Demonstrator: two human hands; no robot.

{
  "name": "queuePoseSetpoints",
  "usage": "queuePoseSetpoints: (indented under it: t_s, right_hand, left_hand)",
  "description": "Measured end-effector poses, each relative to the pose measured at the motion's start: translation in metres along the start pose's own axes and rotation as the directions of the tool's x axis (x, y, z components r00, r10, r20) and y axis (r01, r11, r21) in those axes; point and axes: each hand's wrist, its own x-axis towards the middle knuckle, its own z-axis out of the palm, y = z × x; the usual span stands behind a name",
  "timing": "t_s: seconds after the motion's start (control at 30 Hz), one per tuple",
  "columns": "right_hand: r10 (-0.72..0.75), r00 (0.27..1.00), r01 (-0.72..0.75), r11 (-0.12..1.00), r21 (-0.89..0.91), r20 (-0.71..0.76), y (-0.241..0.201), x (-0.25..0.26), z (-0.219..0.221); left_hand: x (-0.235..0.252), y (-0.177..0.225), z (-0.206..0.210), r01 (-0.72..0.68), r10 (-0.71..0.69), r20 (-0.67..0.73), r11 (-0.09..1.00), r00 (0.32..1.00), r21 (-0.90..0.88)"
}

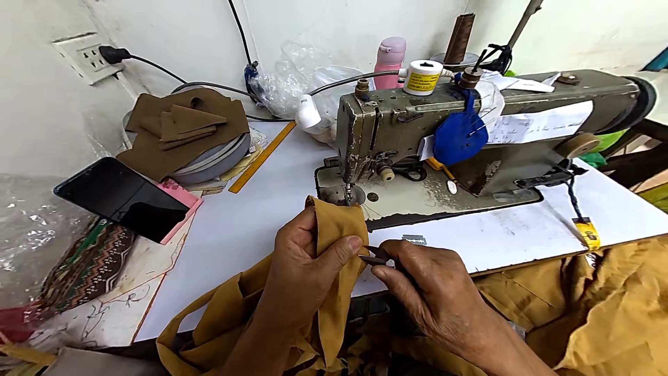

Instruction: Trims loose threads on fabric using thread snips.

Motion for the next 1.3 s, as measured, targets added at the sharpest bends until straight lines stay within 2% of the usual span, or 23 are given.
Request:
queuePoseSetpoints:
  t_s: [0.3, 0.37, 0.47, 0.5, 0.57, 0.63, 0.67, 0.97, 1.3]
  right_hand:
    - [-0.048, 0.998, 0.048, 0.999, -0.006, 0.028, 0.0, -0.003, -0.004]
    - [-0.099, 0.983, 0.086, 0.993, 0.084, 0.157, -0.013, -0.01, -0.005]
    - [-0.191, 0.899, 0.081, 0.957, 0.278, 0.395, -0.041, -0.022, -0.004]
    - [-0.17, 0.907, 0.06, 0.958, 0.28, 0.386, -0.044, -0.023, -0.005]
    - [-0.056, 0.974, 0.014, 0.981, 0.192, 0.219, -0.034, -0.019, -0.008]
    - [0.005, 0.999, -0.011, 0.993, 0.119, 0.049, -0.016, -0.011, -0.009]
    - [0.013, 1.0, -0.014, 0.995, 0.097, 0.011, -0.011, -0.008, -0.009]
    - [0.023, 0.998, -0.025, 0.999, 0.041, 0.062, -0.007, -0.007, -0.006]
    - [0.031, 0.997, -0.036, 0.997, 0.065, 0.076, -0.005, -0.007, -0.01]
  left_hand:
    - [-0.001, 0.003, 0.004, -0.053, 0.053, 0.001, 0.994, 0.999, 0.094]
    - [-0.001, 0.002, 0.004, -0.062, 0.064, -0.019, 0.993, 0.998, 0.102]
    - [0.002, -0.001, 0.003, -0.07, 0.074, -0.037, 0.992, 0.997, 0.106]
    - [0.003, -0.001, 0.003, -0.067, 0.071, -0.035, 0.992, 0.997, 0.105]
    - [0.002, 0.0, 0.003, -0.059, 0.062, -0.027, 0.993, 0.998, 0.101]
    - [0.0, 0.002, 0.005, -0.058, 0.062, -0.03, 0.993, 0.998, 0.102]
    - [0.0, 0.002, 0.006, -0.063, 0.066, -0.031, 0.993, 0.997, 0.101]
    - [-0.003, 0.005, 0.01, -0.129, 0.133, -0.023, 0.982, 0.991, 0.14]
    - [-0.003, 0.005, 0.012, -0.153, 0.155, -0.002, 0.975, 0.988, 0.159]
